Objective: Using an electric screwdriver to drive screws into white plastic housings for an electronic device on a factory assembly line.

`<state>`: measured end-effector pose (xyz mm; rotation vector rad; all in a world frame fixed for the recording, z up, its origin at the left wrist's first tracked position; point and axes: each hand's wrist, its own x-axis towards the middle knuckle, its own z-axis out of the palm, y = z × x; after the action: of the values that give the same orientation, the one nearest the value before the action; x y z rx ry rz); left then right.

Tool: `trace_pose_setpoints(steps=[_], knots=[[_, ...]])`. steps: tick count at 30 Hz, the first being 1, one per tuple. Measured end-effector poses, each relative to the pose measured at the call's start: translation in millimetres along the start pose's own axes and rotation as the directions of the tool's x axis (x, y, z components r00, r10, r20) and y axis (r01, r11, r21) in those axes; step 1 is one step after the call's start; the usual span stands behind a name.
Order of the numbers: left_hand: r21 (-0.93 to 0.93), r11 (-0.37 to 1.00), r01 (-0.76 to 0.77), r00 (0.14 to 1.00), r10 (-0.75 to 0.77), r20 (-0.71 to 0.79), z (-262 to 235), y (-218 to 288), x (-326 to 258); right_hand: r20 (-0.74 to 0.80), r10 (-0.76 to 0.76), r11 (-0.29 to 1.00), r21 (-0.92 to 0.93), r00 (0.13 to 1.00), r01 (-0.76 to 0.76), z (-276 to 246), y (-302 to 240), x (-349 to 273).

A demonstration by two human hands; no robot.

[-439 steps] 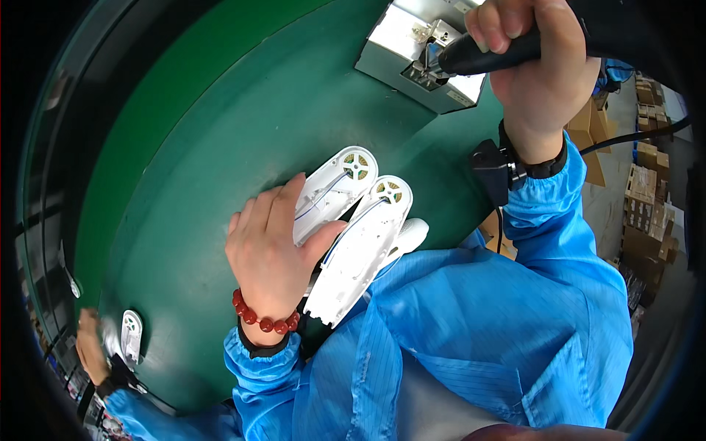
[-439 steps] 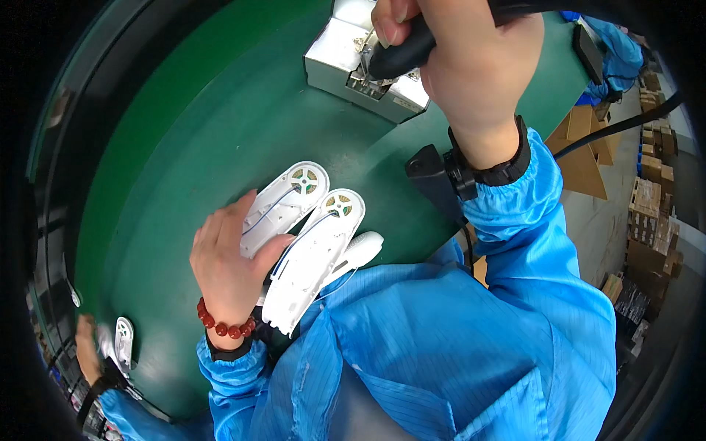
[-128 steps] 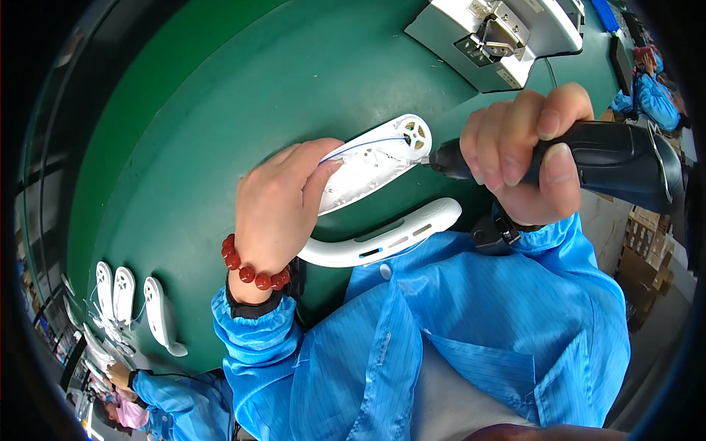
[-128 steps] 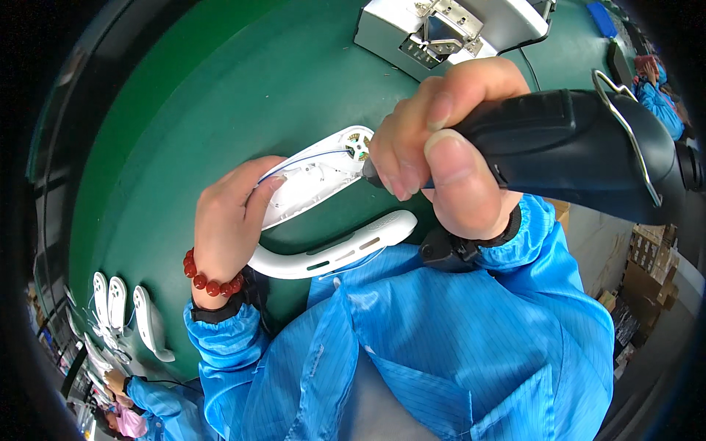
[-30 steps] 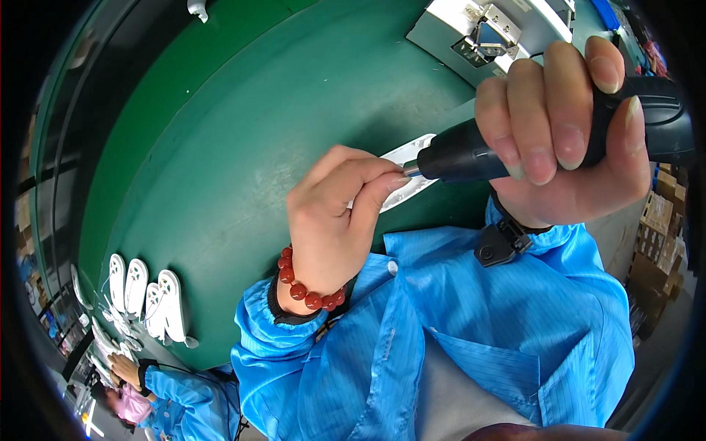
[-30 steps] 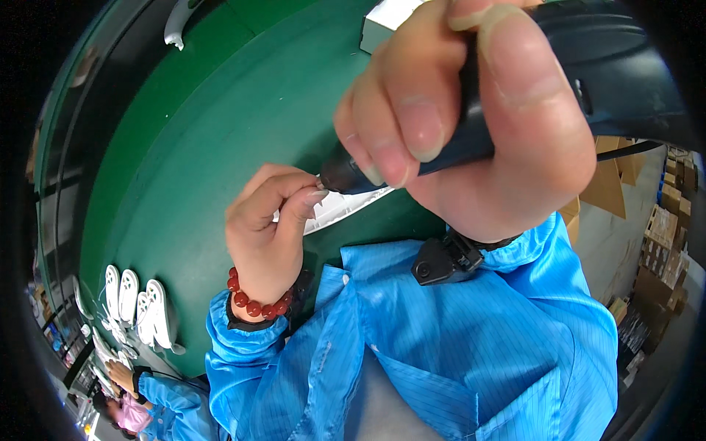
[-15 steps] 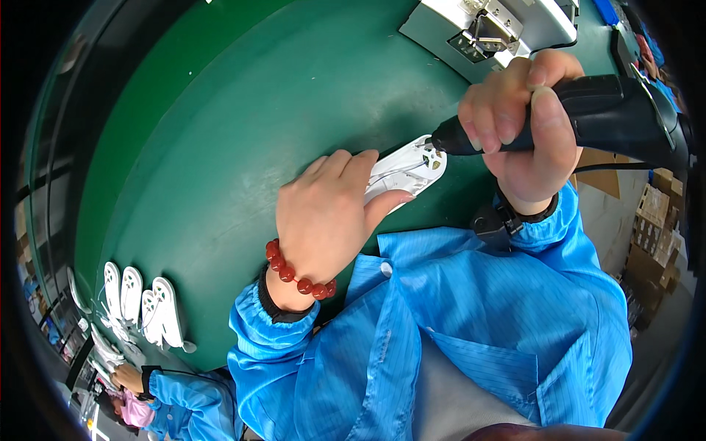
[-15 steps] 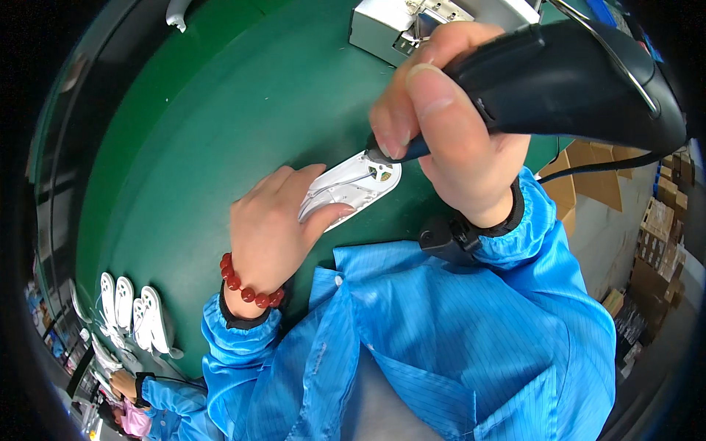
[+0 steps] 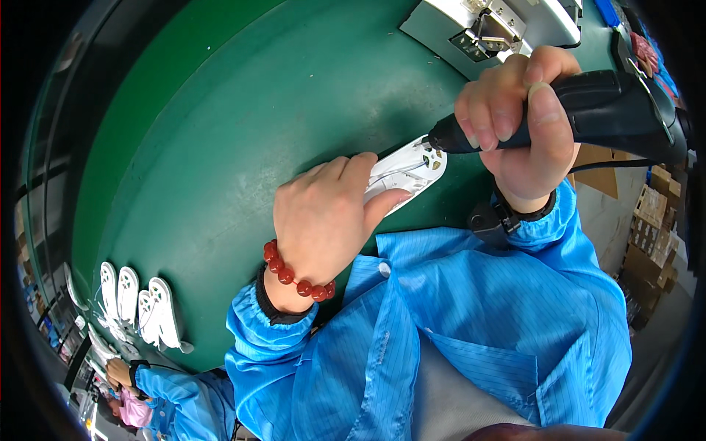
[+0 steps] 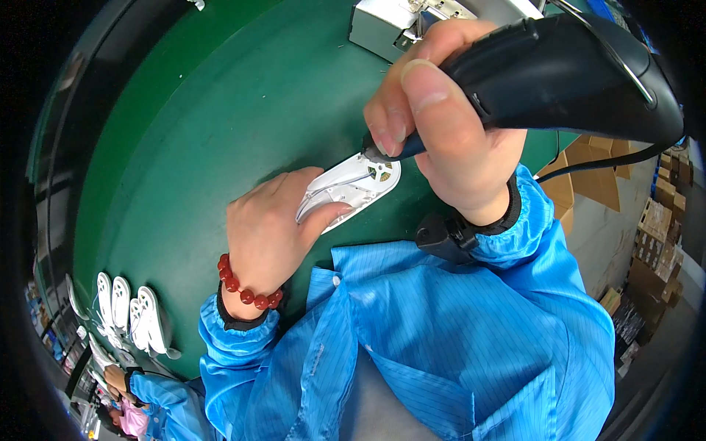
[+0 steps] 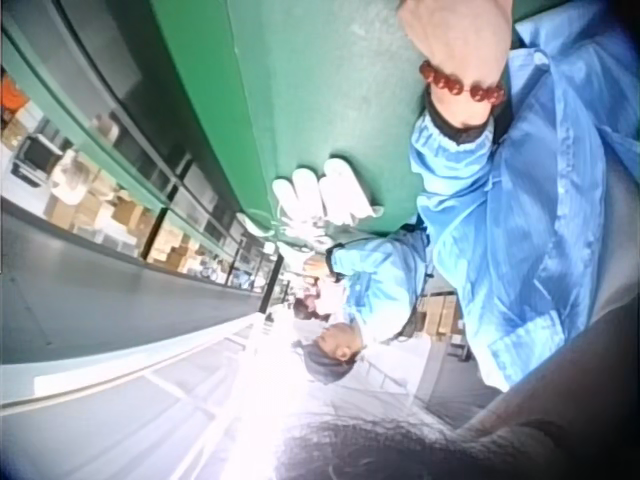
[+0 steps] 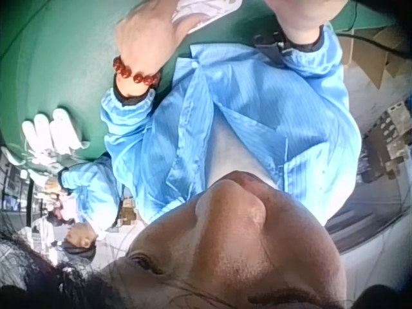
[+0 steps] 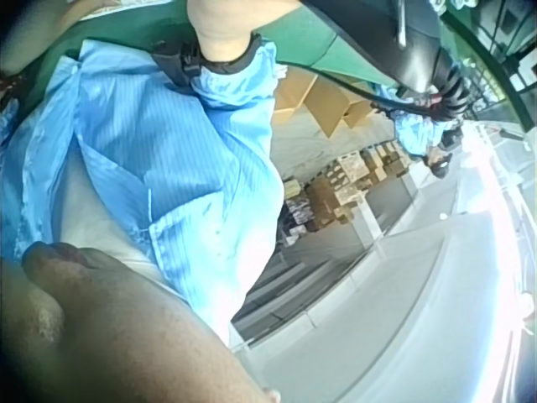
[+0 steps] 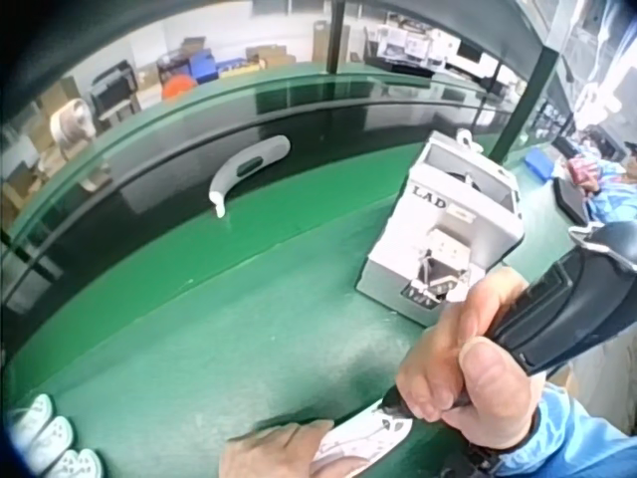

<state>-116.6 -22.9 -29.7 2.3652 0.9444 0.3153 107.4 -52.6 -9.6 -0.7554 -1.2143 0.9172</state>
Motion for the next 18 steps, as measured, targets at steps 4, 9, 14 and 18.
trace_pose_setpoints(steps=[4,9,14,18], knots=[[-0.001,1.000,-0.019,1.000,0.019,-0.024,1,0,0,-0.047,0.018,1.000,0.001,0.999,-0.018,5,-1,-1],[0.003,1.000,-0.026,0.999,0.026,-0.041,2,0,0,-0.187,0.019,0.997,0.074,0.982,-0.005,16,0,0],[0.017,1.000,-0.015,0.999,0.015,-0.038,3,1,0,0.008,0.004,0.999,0.040,1.000,-0.005,10,-5,3],[0.020,1.000,-0.010,1.000,0.010,0.008,3,-1,1,-0.048,-0.109,0.992,0.056,0.993,0.111,-4,-6,26]])
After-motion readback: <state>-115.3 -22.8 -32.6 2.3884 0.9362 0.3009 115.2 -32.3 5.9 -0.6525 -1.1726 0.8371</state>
